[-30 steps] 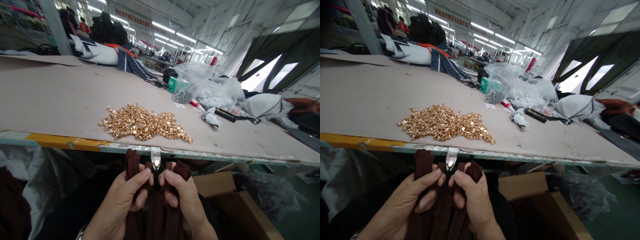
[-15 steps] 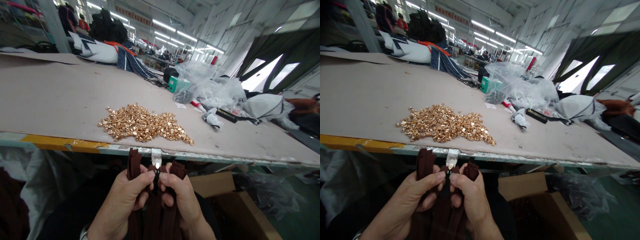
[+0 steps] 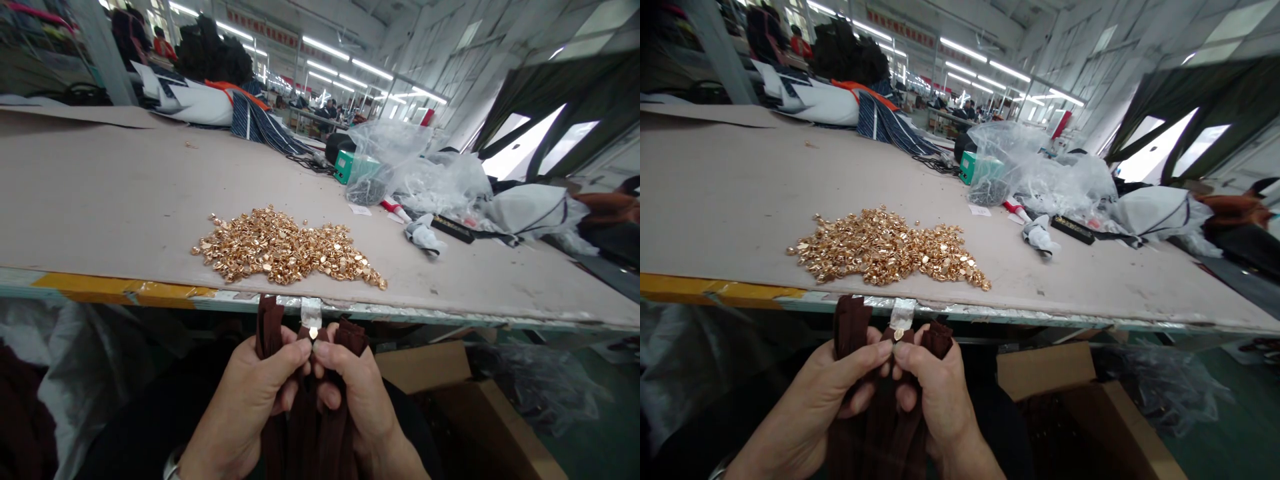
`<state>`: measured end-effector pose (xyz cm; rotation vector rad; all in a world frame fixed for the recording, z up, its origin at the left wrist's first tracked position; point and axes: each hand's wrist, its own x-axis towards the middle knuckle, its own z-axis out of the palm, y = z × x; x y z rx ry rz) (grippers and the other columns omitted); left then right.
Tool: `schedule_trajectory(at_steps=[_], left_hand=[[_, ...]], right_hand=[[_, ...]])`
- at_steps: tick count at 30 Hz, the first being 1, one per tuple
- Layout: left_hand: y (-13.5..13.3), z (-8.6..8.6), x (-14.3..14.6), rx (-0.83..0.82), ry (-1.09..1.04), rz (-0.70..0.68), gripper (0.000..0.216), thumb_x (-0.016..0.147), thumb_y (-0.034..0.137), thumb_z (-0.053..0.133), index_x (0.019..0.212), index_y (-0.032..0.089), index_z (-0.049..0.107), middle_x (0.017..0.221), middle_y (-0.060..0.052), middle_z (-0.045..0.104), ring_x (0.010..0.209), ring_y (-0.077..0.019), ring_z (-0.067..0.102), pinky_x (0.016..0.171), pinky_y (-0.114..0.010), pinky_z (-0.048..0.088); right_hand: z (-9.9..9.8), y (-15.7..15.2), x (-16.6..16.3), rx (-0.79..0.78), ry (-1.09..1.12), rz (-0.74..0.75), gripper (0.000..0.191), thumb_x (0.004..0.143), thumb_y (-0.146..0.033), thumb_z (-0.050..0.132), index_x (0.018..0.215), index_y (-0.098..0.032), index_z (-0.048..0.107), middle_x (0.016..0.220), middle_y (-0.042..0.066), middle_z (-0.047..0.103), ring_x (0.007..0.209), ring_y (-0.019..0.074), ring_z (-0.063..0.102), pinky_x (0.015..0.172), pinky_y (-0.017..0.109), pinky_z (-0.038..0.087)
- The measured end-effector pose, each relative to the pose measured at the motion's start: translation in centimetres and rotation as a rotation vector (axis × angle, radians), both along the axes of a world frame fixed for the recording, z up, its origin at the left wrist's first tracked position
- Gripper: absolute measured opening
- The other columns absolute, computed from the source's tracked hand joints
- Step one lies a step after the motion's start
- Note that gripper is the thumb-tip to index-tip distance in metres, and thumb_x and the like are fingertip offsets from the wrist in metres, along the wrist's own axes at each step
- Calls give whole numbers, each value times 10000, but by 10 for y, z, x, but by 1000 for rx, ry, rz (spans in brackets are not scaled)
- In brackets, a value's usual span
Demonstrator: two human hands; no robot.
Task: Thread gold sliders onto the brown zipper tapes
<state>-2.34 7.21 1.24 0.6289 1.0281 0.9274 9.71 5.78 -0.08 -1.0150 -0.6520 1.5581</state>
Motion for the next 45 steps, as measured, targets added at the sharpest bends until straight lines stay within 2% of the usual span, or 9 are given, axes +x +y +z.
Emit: schedule_trajectory(at_steps=[10,14,18,25,32,38,45], left_hand=[[7,2,0,134,174,11,273,698,385,722,643,160,576,515,33,555,420,-52,396,415,-159,323],[5,2,-2,122,174,-18,306,698,424,718,634,165,566,439,59,473,397,-53,353,396,-157,286],[1,1,-2,115,128,-53,324,707,455,708,663,175,553,423,72,456,385,-47,325,377,-147,256],[0,-1,-4,38,7,13,291,681,377,744,635,174,541,421,97,362,392,-32,254,378,-140,206],[1,-4,-6,12,-13,19,284,656,353,760,638,177,538,422,100,364,385,-32,255,368,-139,222],[0,-1,-4,33,23,34,285,654,358,759,645,177,539,429,100,369,390,-33,256,369,-139,221],[1,3,-2,104,31,24,262,656,329,764,598,172,562,419,87,417,386,-38,288,366,-143,227]], right_hand=[[-1,4,-2,47,-71,-32,281,747,-339,682,608,-151,527,465,-62,491,322,27,342,333,147,275],[2,3,5,71,-207,9,306,761,-384,692,633,-154,538,411,-76,448,328,34,341,345,151,257],[4,2,11,83,-289,6,315,748,-407,717,677,-161,534,433,-84,444,349,34,341,352,152,242],[3,2,8,35,-239,-22,335,714,-378,734,619,-163,494,445,-85,424,343,27,322,348,158,220],[4,0,8,29,-240,-21,327,699,-382,726,602,-161,504,403,-88,411,339,28,299,362,166,222],[4,1,7,13,-233,-36,328,674,-387,740,607,-161,511,436,-85,427,337,24,295,348,161,226],[5,3,6,18,-276,-46,344,693,-411,732,604,-159,514,385,-90,399,333,32,297,351,161,221]])
